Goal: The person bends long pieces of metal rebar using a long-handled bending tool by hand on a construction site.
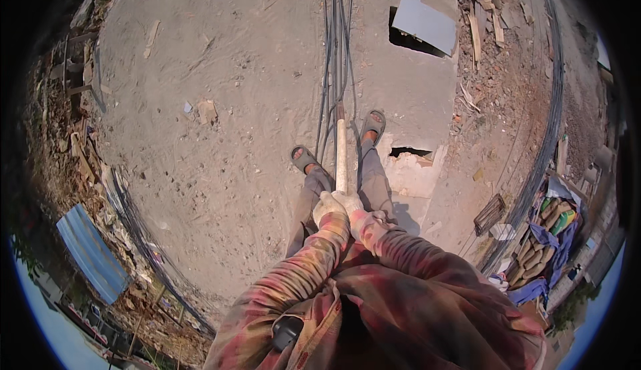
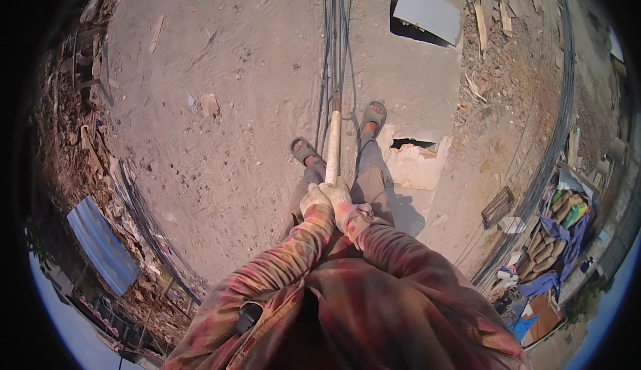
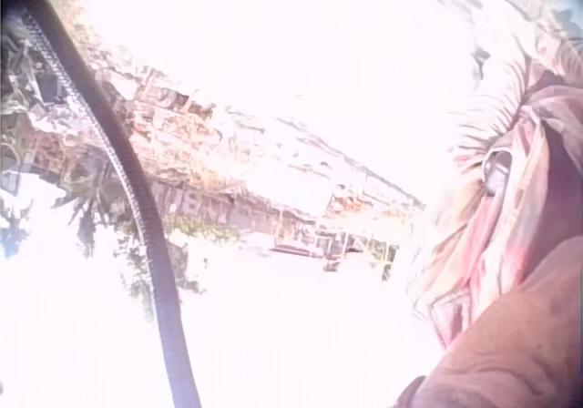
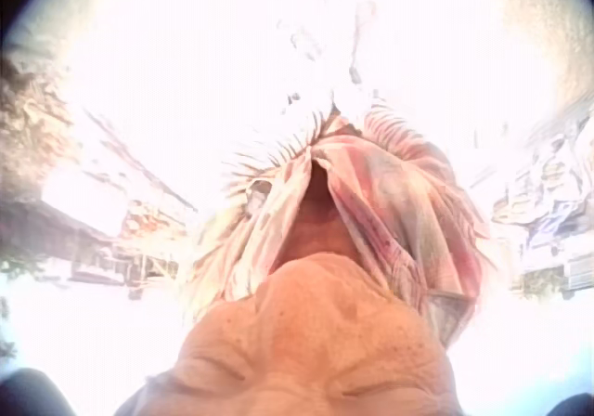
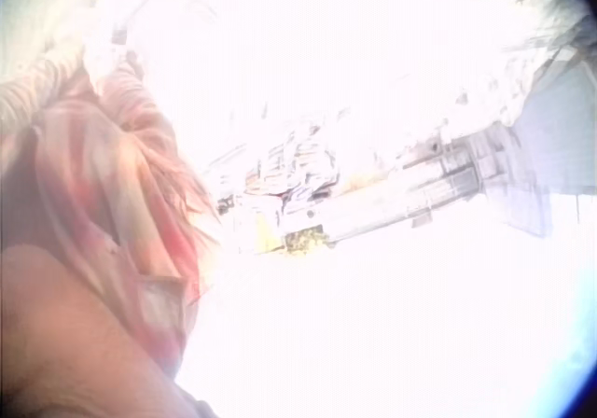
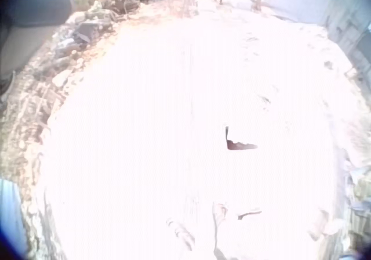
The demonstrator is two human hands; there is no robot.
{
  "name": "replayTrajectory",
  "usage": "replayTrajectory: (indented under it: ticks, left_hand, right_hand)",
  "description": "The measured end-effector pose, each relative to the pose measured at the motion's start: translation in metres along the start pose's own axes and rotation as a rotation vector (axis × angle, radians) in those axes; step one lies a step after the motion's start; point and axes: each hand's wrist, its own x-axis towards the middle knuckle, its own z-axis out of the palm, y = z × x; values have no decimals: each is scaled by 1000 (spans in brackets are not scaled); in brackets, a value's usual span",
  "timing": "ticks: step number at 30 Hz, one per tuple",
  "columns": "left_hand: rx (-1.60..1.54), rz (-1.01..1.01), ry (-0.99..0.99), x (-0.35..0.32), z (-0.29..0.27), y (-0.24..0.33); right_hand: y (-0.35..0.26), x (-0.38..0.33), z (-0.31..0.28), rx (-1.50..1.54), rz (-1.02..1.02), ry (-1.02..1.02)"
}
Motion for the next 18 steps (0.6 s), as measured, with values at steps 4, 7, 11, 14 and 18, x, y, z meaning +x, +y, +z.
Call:
replayTrajectory:
  ticks: [4, 7, 11, 14, 18]
  left_hand:
    - [-216, 216, -67, 31, 0, -44]
    - [-332, 179, -142, 43, -3, -50]
    - [-276, 244, -383, 44, -24, -31]
    - [-160, 299, -582, 39, -26, -14]
    - [-221, 444, -701, 20, -3, -7]
  right_hand:
    - [20, -17, 19, 216, -26, -91]
    - [9, -31, 11, -79, -121, -23]
    - [-26, -40, -10, 185, -97, -171]
    - [-43, -42, -35, 573, 175, -367]
    - [-52, -40, -64, 864, 117, -277]
